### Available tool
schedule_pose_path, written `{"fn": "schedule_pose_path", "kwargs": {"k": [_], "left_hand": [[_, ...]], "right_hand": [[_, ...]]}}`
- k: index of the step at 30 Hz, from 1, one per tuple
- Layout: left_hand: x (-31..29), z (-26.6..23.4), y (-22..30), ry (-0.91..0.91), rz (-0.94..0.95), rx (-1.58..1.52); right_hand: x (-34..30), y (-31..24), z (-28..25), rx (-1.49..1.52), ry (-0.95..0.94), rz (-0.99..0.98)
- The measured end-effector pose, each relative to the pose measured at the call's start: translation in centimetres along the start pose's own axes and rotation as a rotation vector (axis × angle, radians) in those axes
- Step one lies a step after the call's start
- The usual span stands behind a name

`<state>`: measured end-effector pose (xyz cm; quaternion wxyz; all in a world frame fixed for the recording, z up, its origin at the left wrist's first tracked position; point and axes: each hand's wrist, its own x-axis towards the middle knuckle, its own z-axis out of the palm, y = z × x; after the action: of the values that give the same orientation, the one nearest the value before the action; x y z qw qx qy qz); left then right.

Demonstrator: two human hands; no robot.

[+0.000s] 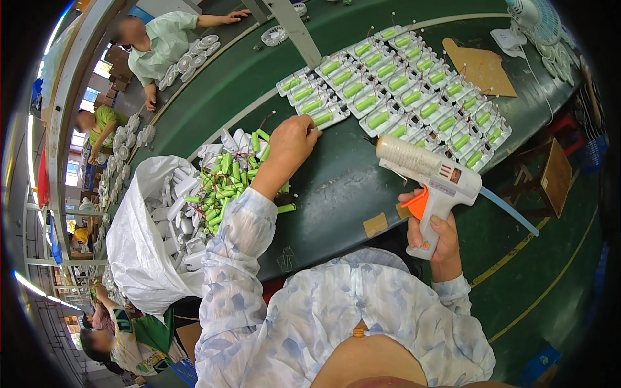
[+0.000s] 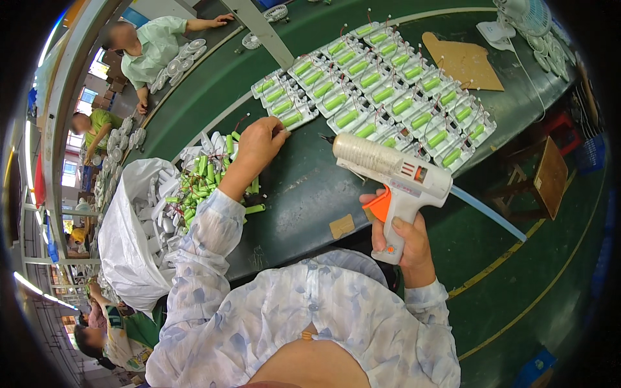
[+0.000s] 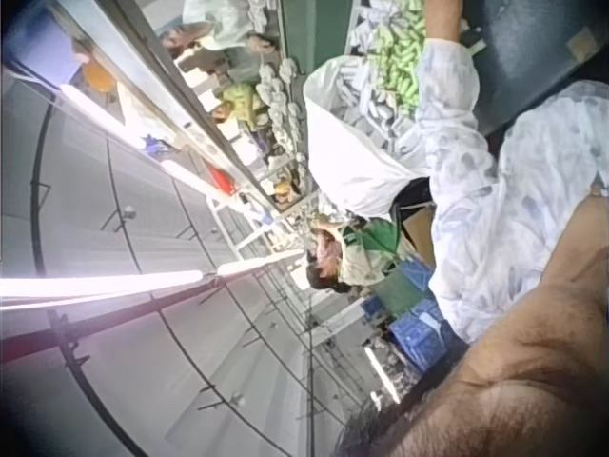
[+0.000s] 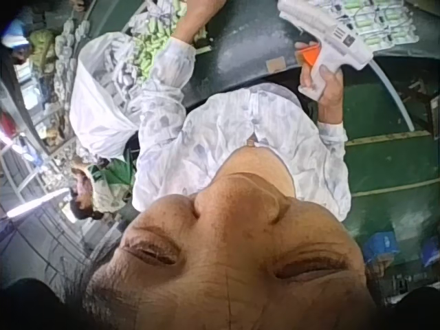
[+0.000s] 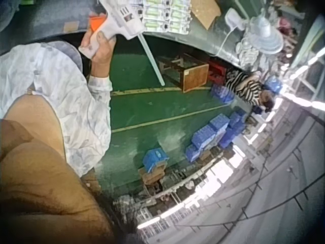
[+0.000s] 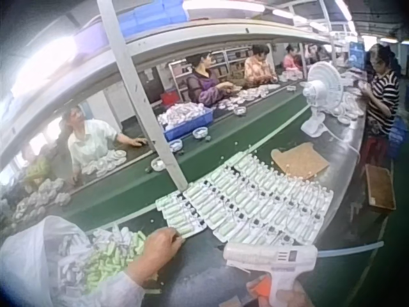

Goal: The person assembles battery components by placing rechargeable batteries into white plastic casing trays by hand, fitting plastic casings around the batteries, and inserting a glue stick into a glue gun.

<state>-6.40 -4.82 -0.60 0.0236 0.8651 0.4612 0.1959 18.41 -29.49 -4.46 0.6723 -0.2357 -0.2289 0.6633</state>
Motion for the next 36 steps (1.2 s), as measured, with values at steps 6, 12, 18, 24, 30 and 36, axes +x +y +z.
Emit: {"fn": "schedule_pose_path", "kwargs": {"k": [6,12,18,24,30,36], "left_hand": [[5.3,0.0,-5.2,0.229,-0.599,-0.654],[8.7,4.7,-9.2,0.329,-0.854,-1.104],[7.5,5.7,-8.5,0.326,-0.609,-1.273],[3.0,-4.4,-1.8,0.207,-0.662,-1.337],[-6.0,-9.6,0.4,-0.159,-0.153,-0.291],[-9.3,-4.7,-1.6,0.041,-0.110,0.156]], "right_hand": [[-0.5,-0.1,-0.2,0.016,0.020,-0.004],[-0.5,-0.1,0.2,0.023,0.031,0.003],[0.3,0.0,0.2,0.004,0.054,-0.002],[0.4,-0.2,0.4,0.007,0.015,0.027],[0.4,0.2,0.7,0.104,-0.008,0.022],[0.6,0.7,1.7,0.083,-0.078,0.061]]}}
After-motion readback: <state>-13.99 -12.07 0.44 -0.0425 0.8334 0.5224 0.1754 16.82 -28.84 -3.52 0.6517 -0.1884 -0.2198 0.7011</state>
